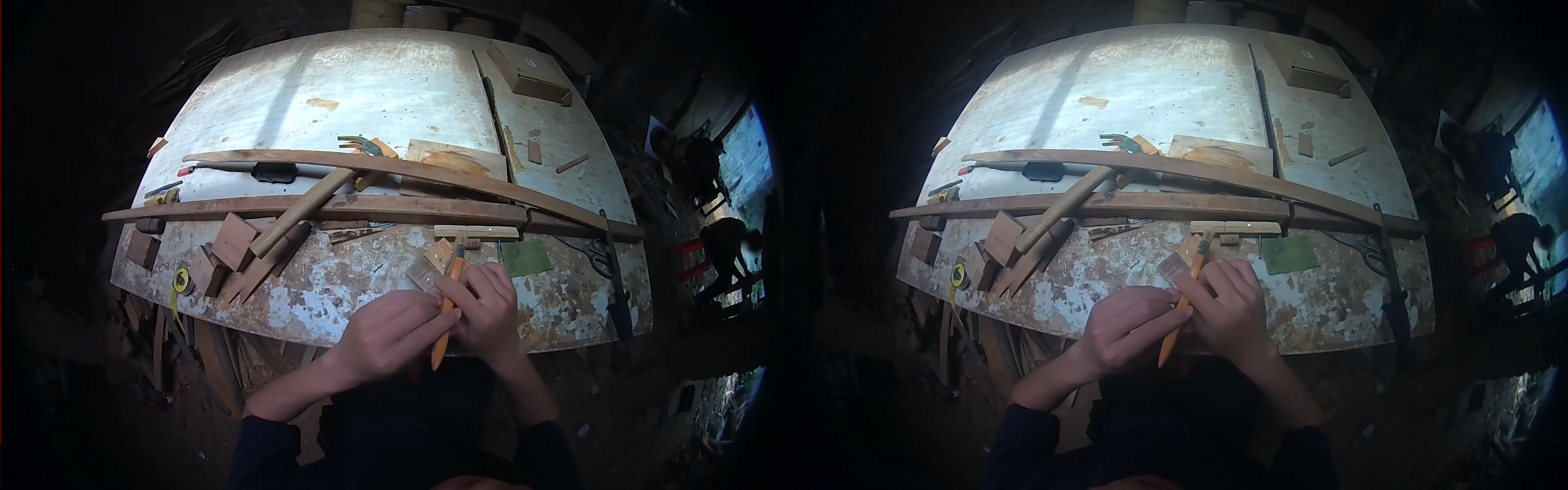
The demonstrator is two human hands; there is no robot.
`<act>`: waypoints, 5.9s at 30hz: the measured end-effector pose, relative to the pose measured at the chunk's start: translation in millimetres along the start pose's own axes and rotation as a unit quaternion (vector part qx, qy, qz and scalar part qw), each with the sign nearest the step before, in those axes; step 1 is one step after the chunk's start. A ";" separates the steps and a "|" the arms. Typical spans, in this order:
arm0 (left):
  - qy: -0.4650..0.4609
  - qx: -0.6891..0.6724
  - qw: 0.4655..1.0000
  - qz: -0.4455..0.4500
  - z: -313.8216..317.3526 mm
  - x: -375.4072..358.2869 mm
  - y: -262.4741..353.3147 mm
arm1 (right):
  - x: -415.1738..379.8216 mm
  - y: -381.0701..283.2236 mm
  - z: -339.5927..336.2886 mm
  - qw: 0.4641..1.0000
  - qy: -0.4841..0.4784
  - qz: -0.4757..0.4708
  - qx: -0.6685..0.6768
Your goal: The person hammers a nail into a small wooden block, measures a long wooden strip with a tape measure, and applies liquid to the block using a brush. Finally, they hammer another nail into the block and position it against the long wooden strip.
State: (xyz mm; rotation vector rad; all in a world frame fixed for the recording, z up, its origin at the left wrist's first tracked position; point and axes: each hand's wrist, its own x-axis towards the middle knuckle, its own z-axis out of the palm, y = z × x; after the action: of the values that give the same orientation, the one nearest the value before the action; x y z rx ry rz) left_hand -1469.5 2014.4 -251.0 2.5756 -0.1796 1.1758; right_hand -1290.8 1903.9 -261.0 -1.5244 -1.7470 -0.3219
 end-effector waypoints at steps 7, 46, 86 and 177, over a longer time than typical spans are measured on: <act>-0.062 -0.084 0.969 -0.225 14.6 -2.6 -39.8 | 22.8 26.3 -27.5 0.987 0.082 0.118 0.073; -0.097 -0.001 0.958 -0.272 38.9 25.0 -69.0 | 88.6 86.8 -47.8 0.894 -0.256 0.316 0.186; -0.006 0.019 0.970 -0.242 48.4 1.3 -59.0 | 113.7 54.0 -49.9 0.866 -0.452 0.208 -0.045; -0.329 0.036 0.890 -0.314 59.9 146.4 -85.5 | -42.3 45.9 -57.0 0.911 0.102 0.309 0.254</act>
State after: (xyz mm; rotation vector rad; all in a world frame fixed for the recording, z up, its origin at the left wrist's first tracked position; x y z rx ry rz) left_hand -1310.3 2077.7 -196.5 2.6644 0.5298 0.0673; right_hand -1227.6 1848.0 -265.8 -1.4900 -0.9984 0.2726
